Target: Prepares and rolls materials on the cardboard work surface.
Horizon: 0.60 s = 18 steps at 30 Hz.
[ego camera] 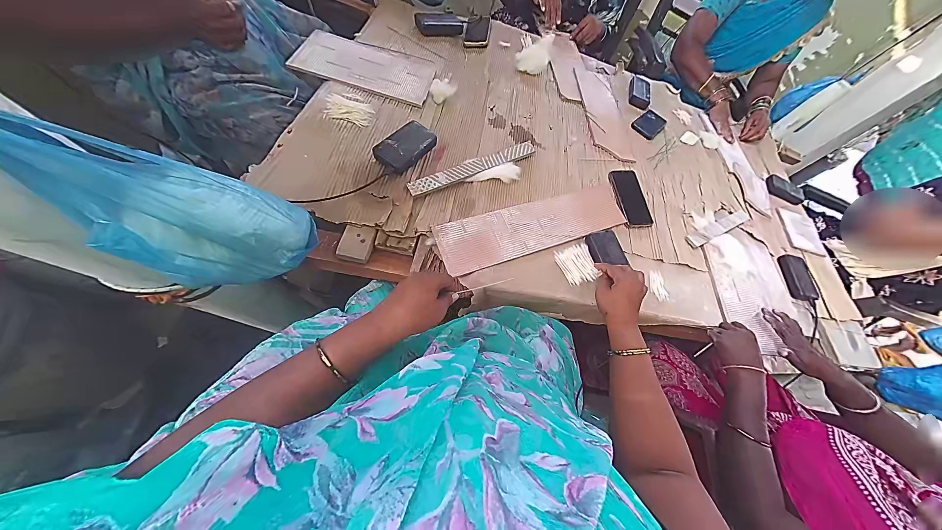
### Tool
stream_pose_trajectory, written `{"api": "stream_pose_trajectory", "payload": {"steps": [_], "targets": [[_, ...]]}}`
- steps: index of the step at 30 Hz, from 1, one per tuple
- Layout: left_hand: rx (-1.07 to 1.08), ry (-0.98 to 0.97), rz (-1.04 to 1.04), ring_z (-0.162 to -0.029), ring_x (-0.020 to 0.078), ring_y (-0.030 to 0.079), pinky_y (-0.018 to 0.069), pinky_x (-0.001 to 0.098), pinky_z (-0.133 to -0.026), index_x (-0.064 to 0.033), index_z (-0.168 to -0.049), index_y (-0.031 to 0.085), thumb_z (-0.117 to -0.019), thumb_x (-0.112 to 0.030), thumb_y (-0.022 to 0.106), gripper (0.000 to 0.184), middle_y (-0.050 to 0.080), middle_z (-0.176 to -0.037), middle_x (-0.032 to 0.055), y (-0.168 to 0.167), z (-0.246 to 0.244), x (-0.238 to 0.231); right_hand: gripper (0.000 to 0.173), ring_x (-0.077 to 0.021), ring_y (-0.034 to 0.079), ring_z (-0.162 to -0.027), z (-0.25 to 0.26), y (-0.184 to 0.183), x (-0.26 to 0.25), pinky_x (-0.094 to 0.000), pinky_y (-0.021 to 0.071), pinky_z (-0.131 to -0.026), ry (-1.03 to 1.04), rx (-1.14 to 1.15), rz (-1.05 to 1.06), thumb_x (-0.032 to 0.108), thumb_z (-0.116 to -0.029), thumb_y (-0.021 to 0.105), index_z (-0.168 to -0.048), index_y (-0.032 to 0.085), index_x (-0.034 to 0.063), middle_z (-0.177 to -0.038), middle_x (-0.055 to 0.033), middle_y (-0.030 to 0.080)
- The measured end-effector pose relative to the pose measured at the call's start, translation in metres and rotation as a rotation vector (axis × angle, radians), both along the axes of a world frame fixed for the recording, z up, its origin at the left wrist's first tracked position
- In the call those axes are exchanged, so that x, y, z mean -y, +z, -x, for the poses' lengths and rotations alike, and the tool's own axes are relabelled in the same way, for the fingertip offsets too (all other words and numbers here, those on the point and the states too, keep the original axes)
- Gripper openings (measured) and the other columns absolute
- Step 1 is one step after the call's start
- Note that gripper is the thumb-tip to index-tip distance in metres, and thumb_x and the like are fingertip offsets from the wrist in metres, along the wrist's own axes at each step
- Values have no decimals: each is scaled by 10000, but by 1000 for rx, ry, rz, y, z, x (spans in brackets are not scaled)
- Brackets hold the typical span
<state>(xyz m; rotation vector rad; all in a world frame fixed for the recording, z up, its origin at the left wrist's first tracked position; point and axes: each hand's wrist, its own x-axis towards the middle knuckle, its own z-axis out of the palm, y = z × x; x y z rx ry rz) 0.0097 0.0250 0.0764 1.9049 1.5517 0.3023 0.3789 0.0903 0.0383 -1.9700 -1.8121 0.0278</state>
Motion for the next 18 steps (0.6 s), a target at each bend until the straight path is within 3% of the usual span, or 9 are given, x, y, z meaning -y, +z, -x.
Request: {"api": "stream_pose_trajectory", "payload": {"steps": [4,8,13,15,18], "targets": [[28,84,35,-959,283,683,535,520,-903,-32,-1136,701,-1075,-165,552,209,710,-1034,146,-5,16,-5,288,-470,554,-1224,4,-8,-3,-687,385,-990,89,38,37,54,-981,564,-1155,778,137,-1198,-216,685],[115,157,20,-910,289,660,518,531,-865,-2,-1093,700,-1073,-158,563,209,694,-964,154,-14,36,-19,278,-489,591,-1162,2,-7,-5,-687,409,-966,59,-38,-110,32,-973,550,-1144,766,64,-1153,-247,692],[289,358,69,-940,299,646,491,534,-889,2,-1109,684,-1089,-191,530,248,686,-987,172,-27,62,-44,280,-492,584,-1191,4,-7,-6,-709,376,-980,38,-2,-15,47,-974,547,-1133,776,77,-1193,-248,688],[420,465,94,-955,269,647,505,496,-906,1,-1159,671,-1088,-206,535,258,682,-1030,165,-42,68,-56,285,-484,591,-1187,9,-3,-10,-696,383,-980,4,-11,-63,61,-975,530,-1121,775,60,-1179,-241,697],[556,540,128,-996,300,635,497,518,-926,25,-1169,633,-1076,-228,564,279,657,-1079,202,-65,71,-71,264,-491,591,-1178,35,10,-19,-679,386,-995,56,-28,-145,75,-986,543,-1121,766,33,-1167,-257,694]]}}
